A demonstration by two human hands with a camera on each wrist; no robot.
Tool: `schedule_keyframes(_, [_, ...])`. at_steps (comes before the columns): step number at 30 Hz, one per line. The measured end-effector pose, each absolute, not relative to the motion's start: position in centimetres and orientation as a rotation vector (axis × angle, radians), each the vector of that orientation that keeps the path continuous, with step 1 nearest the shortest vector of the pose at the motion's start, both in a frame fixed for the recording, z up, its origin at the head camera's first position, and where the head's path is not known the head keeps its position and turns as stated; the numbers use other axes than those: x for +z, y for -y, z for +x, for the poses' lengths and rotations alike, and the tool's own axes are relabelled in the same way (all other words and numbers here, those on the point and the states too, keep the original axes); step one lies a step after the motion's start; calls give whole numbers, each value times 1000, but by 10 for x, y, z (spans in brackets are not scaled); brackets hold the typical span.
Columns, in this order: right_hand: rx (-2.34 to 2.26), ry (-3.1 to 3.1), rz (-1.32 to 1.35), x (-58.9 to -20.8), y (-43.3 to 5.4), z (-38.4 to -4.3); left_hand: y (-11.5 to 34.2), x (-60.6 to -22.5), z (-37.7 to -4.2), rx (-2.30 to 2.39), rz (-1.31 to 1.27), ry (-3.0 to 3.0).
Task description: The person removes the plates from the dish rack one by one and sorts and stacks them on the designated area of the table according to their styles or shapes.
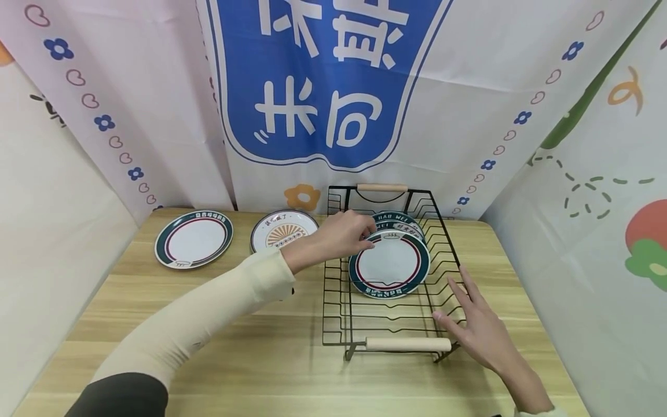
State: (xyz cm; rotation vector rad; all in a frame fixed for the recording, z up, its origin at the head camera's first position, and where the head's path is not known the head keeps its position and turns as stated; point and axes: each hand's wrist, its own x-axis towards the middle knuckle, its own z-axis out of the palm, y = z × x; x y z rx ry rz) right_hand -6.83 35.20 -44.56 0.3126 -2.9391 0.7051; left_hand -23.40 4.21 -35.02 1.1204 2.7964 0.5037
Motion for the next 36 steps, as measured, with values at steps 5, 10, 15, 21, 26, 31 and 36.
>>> schedule_keyframes(5, [700,2935,306,-444,-352,-68,-49,-358,-239,533,1138,-2754])
schedule_keyframes(10, [707,2935,303,-443,-353,-69,-53,-362,-247,530,1191,-2647])
schedule_keyframes(15, [726,2938,300,-443,-353,-69,-58,-363,-251,461,1151,-2556])
schedule_keyframes(21, [740,2937,298,-444,-353,-68,-63,-370,-253,396,1100,-2532])
schedule_keyframes(26, [727,2945,304,-444,-350,-69,-61,-374,-253,421,1087,-2540])
schedule_keyframes(31, [727,2943,304,-445,-350,-68,-56,-377,-250,447,1140,-2573])
schedule_keyframes(36, [744,2934,310,-445,-350,-68,-53,-379,-247,487,1166,-2591])
